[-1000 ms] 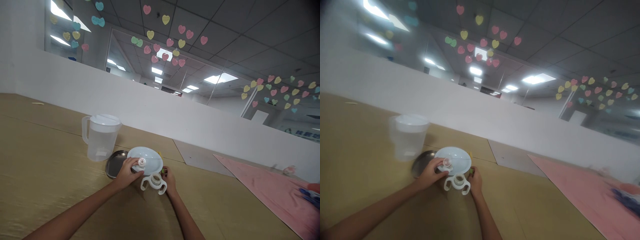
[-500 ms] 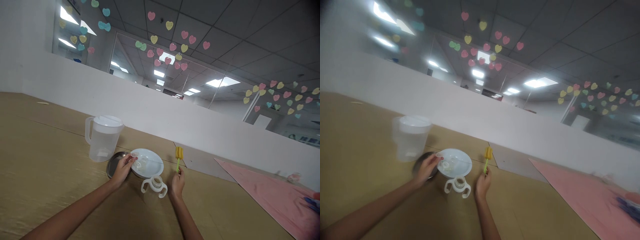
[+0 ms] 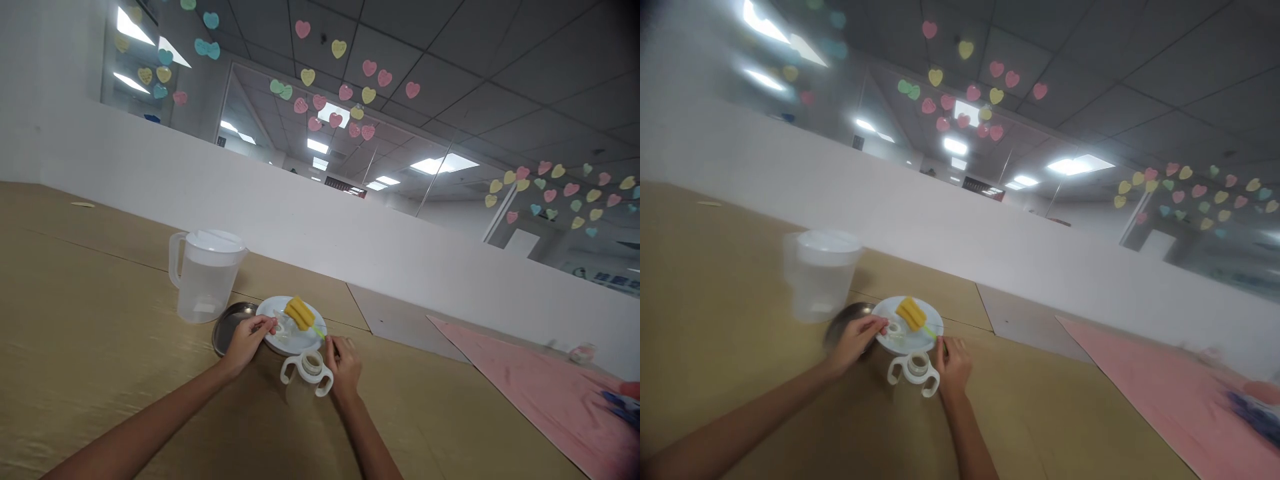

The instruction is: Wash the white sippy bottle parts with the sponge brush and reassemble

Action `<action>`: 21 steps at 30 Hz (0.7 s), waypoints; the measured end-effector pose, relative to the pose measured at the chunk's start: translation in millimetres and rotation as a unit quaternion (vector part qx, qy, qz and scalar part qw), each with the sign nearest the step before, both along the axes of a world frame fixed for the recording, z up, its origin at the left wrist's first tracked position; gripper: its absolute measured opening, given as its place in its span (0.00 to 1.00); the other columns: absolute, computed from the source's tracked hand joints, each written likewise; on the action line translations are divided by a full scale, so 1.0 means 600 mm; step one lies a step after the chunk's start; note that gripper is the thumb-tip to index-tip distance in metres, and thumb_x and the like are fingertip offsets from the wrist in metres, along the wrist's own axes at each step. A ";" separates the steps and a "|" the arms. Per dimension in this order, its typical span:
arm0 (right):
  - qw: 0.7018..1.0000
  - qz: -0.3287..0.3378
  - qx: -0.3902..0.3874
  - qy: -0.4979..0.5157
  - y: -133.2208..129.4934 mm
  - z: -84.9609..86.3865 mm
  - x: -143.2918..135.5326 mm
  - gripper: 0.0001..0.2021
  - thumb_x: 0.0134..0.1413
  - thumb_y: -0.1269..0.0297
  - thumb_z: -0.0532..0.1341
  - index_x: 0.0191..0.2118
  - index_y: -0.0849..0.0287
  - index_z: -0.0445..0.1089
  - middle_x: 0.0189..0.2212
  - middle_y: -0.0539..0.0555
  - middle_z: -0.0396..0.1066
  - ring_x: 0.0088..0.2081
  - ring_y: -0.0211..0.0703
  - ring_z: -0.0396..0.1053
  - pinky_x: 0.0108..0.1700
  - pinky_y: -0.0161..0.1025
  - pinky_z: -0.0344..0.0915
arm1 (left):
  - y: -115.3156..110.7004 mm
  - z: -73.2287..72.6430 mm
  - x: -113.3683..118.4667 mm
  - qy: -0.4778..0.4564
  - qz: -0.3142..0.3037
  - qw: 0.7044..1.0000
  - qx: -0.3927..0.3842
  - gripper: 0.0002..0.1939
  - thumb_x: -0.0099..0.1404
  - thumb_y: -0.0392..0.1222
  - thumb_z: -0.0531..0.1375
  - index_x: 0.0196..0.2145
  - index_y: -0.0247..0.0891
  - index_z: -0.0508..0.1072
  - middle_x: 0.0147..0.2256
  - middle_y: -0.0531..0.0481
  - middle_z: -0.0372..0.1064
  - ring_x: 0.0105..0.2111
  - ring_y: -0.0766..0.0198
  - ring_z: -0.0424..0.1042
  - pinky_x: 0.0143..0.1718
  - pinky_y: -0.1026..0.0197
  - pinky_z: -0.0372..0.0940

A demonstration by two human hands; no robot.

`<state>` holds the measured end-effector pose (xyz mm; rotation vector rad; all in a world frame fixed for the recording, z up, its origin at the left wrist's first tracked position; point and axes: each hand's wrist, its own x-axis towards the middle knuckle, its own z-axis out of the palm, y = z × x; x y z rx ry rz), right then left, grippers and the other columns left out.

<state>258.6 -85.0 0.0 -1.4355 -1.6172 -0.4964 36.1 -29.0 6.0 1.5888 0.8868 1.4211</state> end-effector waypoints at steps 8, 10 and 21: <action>0.986 0.040 0.123 -0.108 0.008 -0.007 -0.018 0.12 0.61 0.65 0.53 0.29 0.61 0.70 0.20 0.51 0.67 0.24 0.37 0.62 0.28 0.32 0.56 | -0.001 -0.001 0.001 0.003 0.000 1.000 0.006 0.18 0.55 0.55 0.57 0.25 0.35 0.73 0.24 0.49 0.71 0.29 0.60 0.69 0.35 0.62 0.62; 0.981 0.016 0.142 -0.132 0.009 -0.006 -0.014 0.12 0.61 0.65 0.54 0.28 0.61 0.70 0.20 0.51 0.67 0.24 0.37 0.62 0.28 0.32 0.56 | -0.002 0.000 0.001 0.012 -0.004 1.000 0.008 0.18 0.55 0.55 0.57 0.24 0.36 0.73 0.24 0.49 0.71 0.30 0.60 0.69 0.36 0.62 0.62; 0.980 -0.001 0.130 -0.149 0.014 -0.018 -0.014 0.15 0.63 0.62 0.50 0.28 0.60 0.69 0.20 0.50 0.68 0.21 0.33 0.64 0.26 0.31 0.55 | 0.004 -0.006 -0.001 0.028 -0.007 1.000 0.012 0.19 0.56 0.56 0.55 0.21 0.36 0.71 0.23 0.50 0.70 0.29 0.61 0.69 0.34 0.64 0.62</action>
